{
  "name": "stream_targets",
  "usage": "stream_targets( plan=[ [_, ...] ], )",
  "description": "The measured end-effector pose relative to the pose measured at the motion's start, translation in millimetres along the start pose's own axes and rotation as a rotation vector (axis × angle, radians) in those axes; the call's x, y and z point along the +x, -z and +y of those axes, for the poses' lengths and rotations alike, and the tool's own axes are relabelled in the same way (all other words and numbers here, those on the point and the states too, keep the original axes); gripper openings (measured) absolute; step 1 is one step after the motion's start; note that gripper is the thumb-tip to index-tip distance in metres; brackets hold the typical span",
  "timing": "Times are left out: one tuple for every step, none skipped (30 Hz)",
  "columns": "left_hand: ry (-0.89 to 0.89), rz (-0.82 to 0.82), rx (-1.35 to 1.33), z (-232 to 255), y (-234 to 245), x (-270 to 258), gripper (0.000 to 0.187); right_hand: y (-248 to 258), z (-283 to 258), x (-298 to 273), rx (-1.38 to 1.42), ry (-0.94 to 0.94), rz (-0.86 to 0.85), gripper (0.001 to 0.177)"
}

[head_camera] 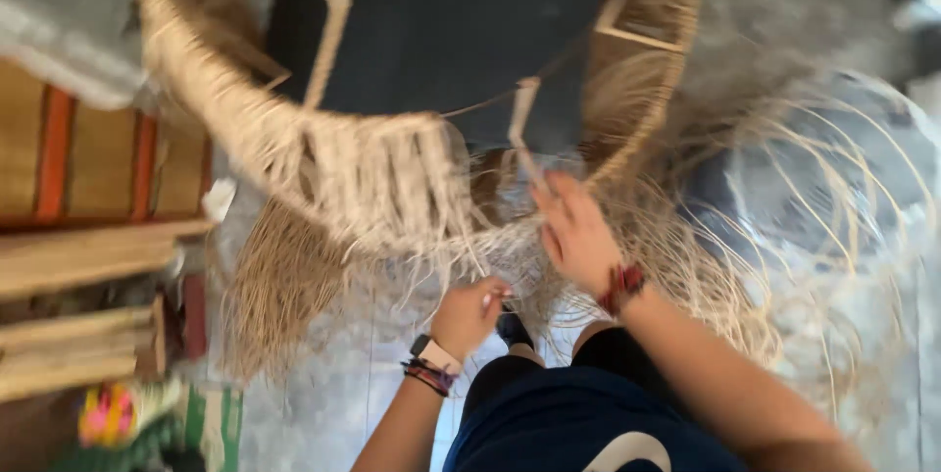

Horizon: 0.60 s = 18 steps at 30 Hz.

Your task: Weaving natural fiber strands onto a circular frame

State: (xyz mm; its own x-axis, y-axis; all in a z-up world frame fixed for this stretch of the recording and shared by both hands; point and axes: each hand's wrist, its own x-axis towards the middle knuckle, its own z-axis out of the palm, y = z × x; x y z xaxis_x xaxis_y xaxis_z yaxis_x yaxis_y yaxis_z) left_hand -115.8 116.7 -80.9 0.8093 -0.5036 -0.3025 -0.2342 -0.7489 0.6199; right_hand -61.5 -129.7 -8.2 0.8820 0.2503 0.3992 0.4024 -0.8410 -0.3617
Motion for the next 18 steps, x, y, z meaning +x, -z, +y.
stream_targets(
  plan=[
    [-0.033,0.05,-0.04,27,6,9,0.024,4,7,-29,0.023,-0.093,-0.052,0.059],
    [-0.067,0.085,-0.087,59,6,15,0.023,10,12,-65,0.047,-0.198,-0.107,0.059],
    [-0.104,0.047,-0.084,79,10,24,0.023,14,20,-93,0.026,-0.246,-0.094,0.059],
    [-0.152,0.053,-0.158,100,11,35,0.026,20,30,-121,0.027,-0.302,-0.111,0.059],
    [-0.197,0.056,-0.234,123,11,49,0.028,24,39,-150,0.03,-0.359,-0.127,0.059],
    [-0.233,0.006,-0.237,143,4,58,0.028,33,47,-174,0.006,-0.415,-0.116,0.059],
    [-0.247,-0.041,-0.299,163,-3,68,0.03,40,53,-196,0.037,-0.487,-0.092,0.055],
    [-0.257,-0.079,-0.361,182,-11,79,0.032,47,62,-217,0.066,-0.548,-0.065,0.051],
    [-0.289,-0.12,-0.366,207,-23,89,0.032,62,69,-227,0.04,-0.591,-0.052,0.051],
    [-0.329,-0.139,-0.437,234,-36,94,0.03,79,76,-238,0.085,-0.663,-0.041,0.051],
    [-0.366,-0.159,-0.509,261,-48,100,0.028,96,83,-249,0.13,-0.735,-0.026,0.052],
    [-0.382,-0.185,-0.513,284,-68,108,0.028,106,94,-263,0.115,-0.761,-0.017,0.052],
    [-0.408,-0.205,-0.555,306,-88,116,0.027,115,106,-275,0.122,-0.805,0.01,0.05],
    [-0.427,-0.221,-0.598,329,-109,123,0.027,125,119,-288,0.131,-0.845,0.033,0.048],
    [-0.436,-0.244,-0.604,343,-137,130,0.027,135,132,-301,0.119,-0.867,0.037,0.048],
    [-0.444,-0.265,-0.634,354,-164,138,0.023,141,146,-312,0.136,-0.889,0.052,0.046],
    [-0.451,-0.286,-0.663,362,-192,146,0.021,145,160,-322,0.154,-0.911,0.067,0.045],
    [-0.445,-0.302,-0.66,373,-216,156,0.021,136,185,-347,0.159,-0.927,0.067,0.045]
  ],
)
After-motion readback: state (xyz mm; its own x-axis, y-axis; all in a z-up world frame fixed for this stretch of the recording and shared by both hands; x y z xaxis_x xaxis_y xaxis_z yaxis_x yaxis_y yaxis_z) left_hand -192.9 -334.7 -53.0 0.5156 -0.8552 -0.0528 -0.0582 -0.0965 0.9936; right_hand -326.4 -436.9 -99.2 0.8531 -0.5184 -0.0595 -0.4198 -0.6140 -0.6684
